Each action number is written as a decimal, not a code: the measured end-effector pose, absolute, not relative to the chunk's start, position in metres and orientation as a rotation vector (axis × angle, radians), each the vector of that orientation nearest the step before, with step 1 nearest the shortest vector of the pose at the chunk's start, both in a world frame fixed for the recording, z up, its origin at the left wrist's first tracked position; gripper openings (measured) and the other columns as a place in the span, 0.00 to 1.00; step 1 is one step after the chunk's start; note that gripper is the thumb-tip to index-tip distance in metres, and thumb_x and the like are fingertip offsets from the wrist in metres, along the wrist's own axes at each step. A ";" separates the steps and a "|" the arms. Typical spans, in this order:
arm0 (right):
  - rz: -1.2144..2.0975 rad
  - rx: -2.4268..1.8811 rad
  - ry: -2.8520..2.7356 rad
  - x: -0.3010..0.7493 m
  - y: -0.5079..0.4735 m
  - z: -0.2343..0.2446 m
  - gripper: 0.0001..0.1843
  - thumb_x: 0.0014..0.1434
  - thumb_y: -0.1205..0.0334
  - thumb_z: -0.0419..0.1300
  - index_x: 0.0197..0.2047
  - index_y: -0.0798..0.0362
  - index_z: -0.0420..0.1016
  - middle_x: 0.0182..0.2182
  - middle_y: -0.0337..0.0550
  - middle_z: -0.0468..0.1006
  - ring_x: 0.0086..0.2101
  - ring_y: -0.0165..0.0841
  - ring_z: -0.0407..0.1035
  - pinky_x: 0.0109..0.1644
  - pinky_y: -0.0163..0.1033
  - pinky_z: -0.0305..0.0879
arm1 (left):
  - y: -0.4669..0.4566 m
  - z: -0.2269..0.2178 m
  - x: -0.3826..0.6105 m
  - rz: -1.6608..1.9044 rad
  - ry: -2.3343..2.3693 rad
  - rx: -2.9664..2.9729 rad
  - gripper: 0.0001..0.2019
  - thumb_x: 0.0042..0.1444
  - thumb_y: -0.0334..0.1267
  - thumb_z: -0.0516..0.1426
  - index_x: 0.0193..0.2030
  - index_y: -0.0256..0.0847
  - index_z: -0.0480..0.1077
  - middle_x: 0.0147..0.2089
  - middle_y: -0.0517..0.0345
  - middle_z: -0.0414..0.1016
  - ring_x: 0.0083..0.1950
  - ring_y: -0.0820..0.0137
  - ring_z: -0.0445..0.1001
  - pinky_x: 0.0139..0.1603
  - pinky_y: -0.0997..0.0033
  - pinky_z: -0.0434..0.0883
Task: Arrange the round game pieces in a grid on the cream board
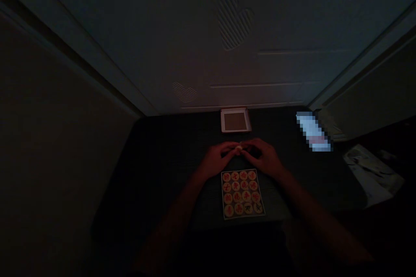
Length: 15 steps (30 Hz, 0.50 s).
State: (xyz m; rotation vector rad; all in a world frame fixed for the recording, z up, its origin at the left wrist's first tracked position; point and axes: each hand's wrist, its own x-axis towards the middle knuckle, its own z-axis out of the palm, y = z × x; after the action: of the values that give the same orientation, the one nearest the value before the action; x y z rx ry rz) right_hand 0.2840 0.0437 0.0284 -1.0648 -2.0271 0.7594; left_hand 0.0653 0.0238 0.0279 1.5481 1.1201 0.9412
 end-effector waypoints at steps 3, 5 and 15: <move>0.773 -1.077 -2.028 0.283 0.042 0.026 0.14 0.64 0.54 0.63 0.51 0.46 0.79 0.42 0.44 0.83 0.37 0.37 0.77 0.44 0.44 0.75 | 0.024 0.030 0.067 0.964 1.119 1.543 0.11 0.65 0.42 0.61 0.52 0.43 0.76 0.50 0.53 0.84 0.50 0.65 0.83 0.58 0.57 0.78; 0.780 -1.076 -2.037 0.282 0.041 0.025 0.14 0.63 0.53 0.63 0.51 0.46 0.79 0.42 0.44 0.84 0.37 0.37 0.77 0.45 0.44 0.75 | 0.024 0.031 0.068 0.979 1.140 1.554 0.10 0.64 0.43 0.61 0.49 0.43 0.76 0.50 0.53 0.84 0.50 0.64 0.83 0.57 0.56 0.78; 0.862 -1.052 -2.058 0.283 0.041 0.024 0.19 0.60 0.52 0.66 0.54 0.45 0.78 0.42 0.44 0.84 0.38 0.37 0.77 0.46 0.44 0.75 | 0.025 0.030 0.067 0.975 1.176 1.607 0.08 0.64 0.43 0.61 0.45 0.43 0.77 0.47 0.54 0.84 0.49 0.65 0.83 0.56 0.58 0.79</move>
State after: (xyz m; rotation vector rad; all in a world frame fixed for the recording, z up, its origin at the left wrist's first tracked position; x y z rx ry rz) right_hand 0.2825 0.0411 0.0235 -1.0522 -2.0576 0.8622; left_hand 0.0671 0.0248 0.0301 1.6072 1.1761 0.9748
